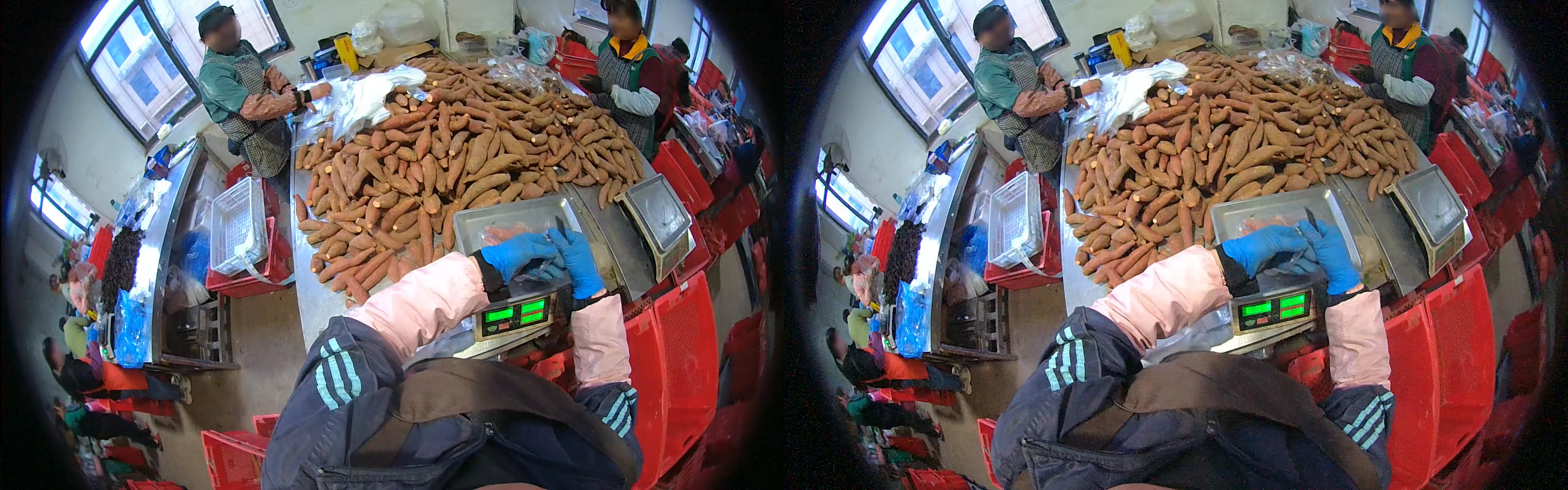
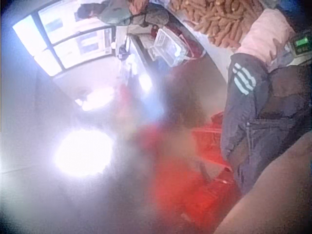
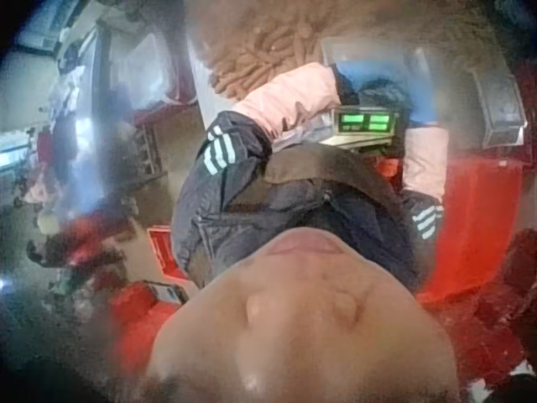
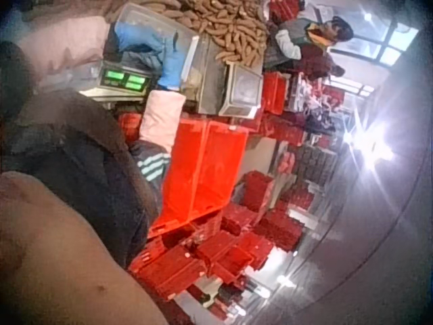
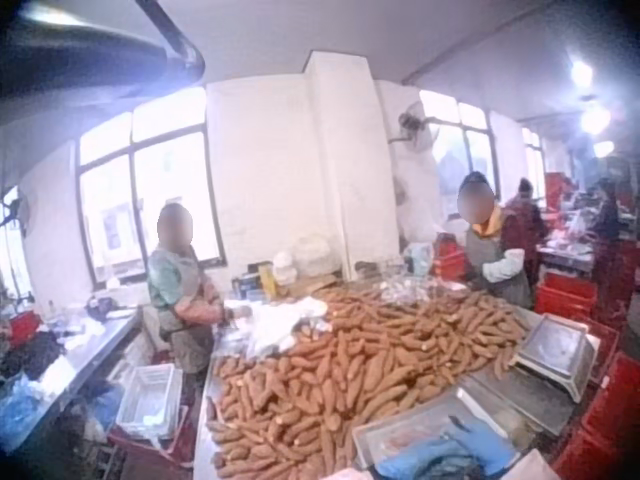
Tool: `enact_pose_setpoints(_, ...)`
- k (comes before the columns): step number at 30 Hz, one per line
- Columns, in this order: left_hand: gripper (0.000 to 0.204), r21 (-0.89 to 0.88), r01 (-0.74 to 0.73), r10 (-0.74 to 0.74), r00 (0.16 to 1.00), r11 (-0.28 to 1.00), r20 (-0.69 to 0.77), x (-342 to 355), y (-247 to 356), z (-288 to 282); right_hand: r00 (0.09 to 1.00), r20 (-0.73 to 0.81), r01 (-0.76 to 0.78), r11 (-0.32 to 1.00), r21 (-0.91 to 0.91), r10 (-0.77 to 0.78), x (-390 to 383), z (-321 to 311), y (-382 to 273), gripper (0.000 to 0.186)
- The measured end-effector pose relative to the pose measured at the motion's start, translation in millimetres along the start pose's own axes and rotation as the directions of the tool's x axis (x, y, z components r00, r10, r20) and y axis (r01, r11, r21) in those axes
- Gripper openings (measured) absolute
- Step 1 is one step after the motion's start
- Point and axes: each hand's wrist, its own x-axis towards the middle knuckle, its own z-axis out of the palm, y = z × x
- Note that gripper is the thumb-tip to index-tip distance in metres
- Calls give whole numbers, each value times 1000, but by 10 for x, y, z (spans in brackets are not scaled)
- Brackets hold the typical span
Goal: The person repeatedly selects sweet potatoes from a large pile, places them into a clear plastic bag, weighs the bag on a digital scale, and then transfers the bag into a red crate. The process is repeated multiple times throughout the clip.
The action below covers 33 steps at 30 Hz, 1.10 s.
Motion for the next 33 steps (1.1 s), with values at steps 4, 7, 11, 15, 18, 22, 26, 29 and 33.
enact_pose_setpoints(4,20,-79,-16,10,998,997,-67,115,-37,-304,997,2,-79,983,-167,81,24,-200,162,20)
enact_pose_setpoints(7,21,-174,-19,-14,983,985,-183,118,-70,-592,990,137,90,915,-393,-38,67,-353,318,28)
enact_pose_setpoints(11,20,-361,-100,-6,960,927,-280,131,-180,-795,966,-198,-213,948,-236,168,104,-595,499,17)
enact_pose_setpoints(15,21,-116,-146,114,963,982,-245,182,-229,-854,998,-42,39,997,71,-36,60,-702,568,8)
enact_pose_setpoints(18,22,564,-46,172,970,825,-171,214,-205,-861,994,83,-91,949,300,69,6,-702,468,13)
enact_pose_setpoints(22,20,870,80,153,973,486,-174,238,-200,-821,991,85,-38,837,-546,101,45,-642,325,15)
enact_pose_setpoints(26,15,409,-68,163,966,910,-202,312,-165,-940,964,-225,28,898,-439,-140,206,-624,506,20)
enact_pose_setpoints(29,14,29,25,-10,910,999,-415,323,-231,-1093,900,-433,-112,986,-126,47,295,-743,732,18)
enact_pose_setpoints(33,15,-225,-117,48,956,967,-290,230,-285,-1127,884,-368,-191,941,279,288,268,-873,776,12)
